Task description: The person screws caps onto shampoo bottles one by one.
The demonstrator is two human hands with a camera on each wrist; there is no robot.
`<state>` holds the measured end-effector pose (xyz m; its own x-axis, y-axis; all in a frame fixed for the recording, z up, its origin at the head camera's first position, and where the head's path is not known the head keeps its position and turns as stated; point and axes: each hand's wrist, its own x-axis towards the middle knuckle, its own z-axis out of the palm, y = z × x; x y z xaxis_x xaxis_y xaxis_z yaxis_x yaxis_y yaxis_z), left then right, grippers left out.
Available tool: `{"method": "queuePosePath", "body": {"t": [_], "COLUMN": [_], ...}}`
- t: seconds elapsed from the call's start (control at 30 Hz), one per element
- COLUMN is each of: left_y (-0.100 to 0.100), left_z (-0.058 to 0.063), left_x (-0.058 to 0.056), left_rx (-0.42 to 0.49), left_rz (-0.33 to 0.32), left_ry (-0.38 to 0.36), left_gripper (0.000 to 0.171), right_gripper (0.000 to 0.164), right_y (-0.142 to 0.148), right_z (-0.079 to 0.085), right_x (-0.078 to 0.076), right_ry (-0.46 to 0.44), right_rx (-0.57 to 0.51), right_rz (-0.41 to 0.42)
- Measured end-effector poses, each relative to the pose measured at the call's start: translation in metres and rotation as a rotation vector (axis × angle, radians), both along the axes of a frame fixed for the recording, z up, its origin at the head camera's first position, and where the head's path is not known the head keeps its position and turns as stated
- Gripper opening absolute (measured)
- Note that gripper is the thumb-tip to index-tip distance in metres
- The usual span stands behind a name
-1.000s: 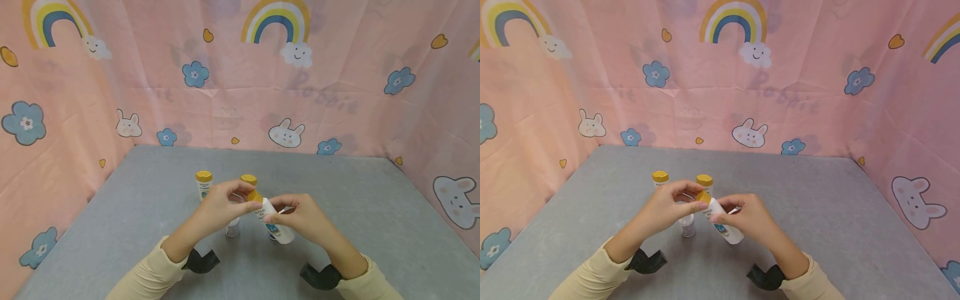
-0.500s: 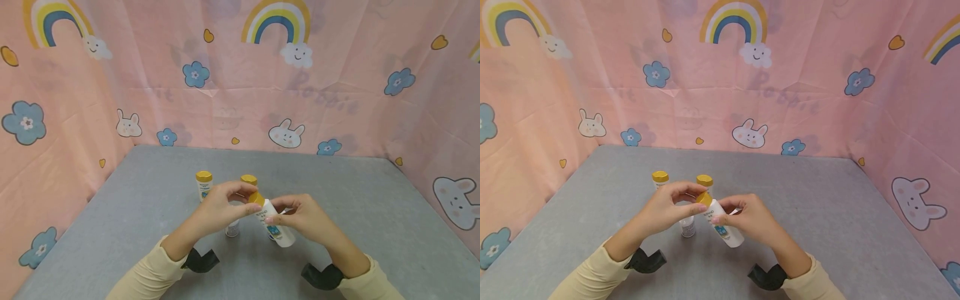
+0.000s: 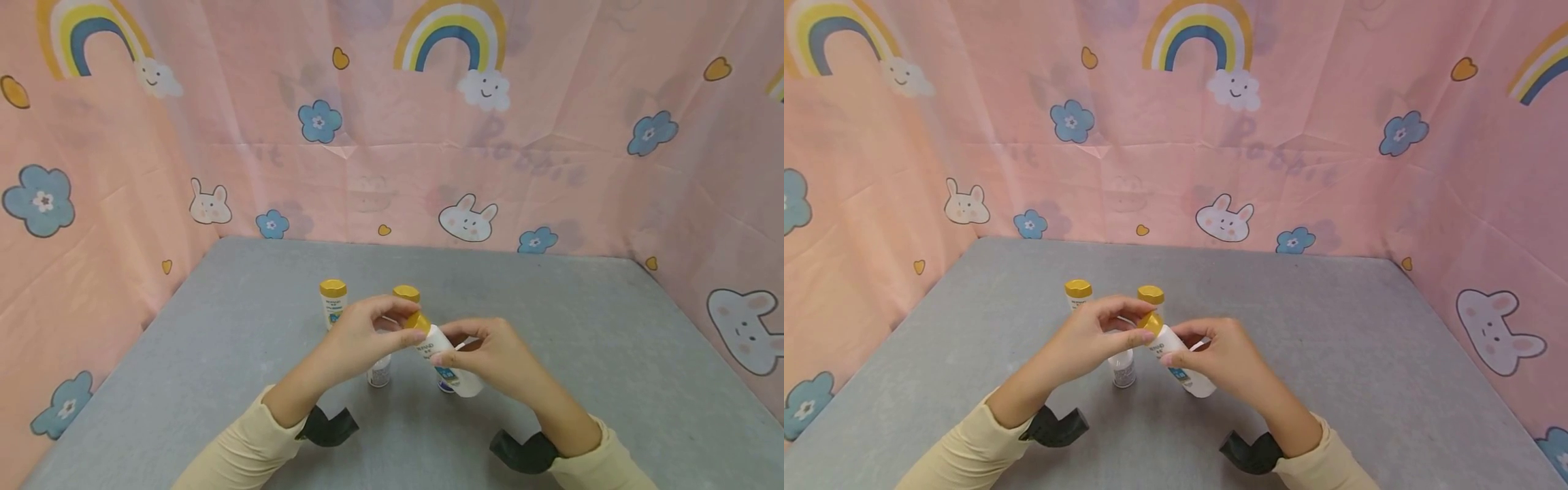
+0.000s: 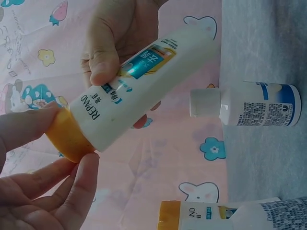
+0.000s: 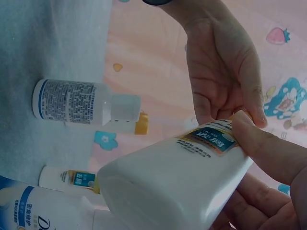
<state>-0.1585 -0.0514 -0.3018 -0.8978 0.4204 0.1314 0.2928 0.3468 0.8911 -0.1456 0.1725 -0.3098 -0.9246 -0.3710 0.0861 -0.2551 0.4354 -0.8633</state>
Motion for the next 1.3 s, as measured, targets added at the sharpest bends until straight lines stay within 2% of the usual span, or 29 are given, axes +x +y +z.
{"method": "queuePosePath", "body": {"t": [0.23, 0.43, 0.63, 0.87, 1.3], "left_y": [-0.0003, -0.0017, -0.0009, 0.0003, 0.0007], "left_z": [-0.0025, -0.0028, -0.0014, -0.0029, -0.0021], "left_x": [-0.0012, -0.0014, -0.0016, -0.0024, -0.0004], "left_rx": [0.045, 0.066, 0.053, 0.032, 0.055], "left_rz": [-0.056, -0.104, -0.074, -0.07, -0.068], "left_ry": [0.083, 0.09, 0.019, 0.029, 0.044], "left_gripper": [0.035, 0.036, 0.04, 0.038, 0.036], "right_gripper": [0.032, 0.03, 0.032, 0.037, 0.035], "right_y": [0.0016, 0.0046, 0.0043, 0.0044, 0.0038], "right_z": [-0.0002, 0.0007, 0.0016, 0.0011, 0.0011], "right_x": [-0.0001, -0.0017, -0.0021, -0.0018, -0.0016], "right_ry": [0.008, 0.008, -0.015, -0.035, -0.032], "right_rx": [-0.003, -0.007, 0.019, 0.011, -0.011], "right_rz": [0.011, 0.048, 0.012, 0.013, 0.041]}}
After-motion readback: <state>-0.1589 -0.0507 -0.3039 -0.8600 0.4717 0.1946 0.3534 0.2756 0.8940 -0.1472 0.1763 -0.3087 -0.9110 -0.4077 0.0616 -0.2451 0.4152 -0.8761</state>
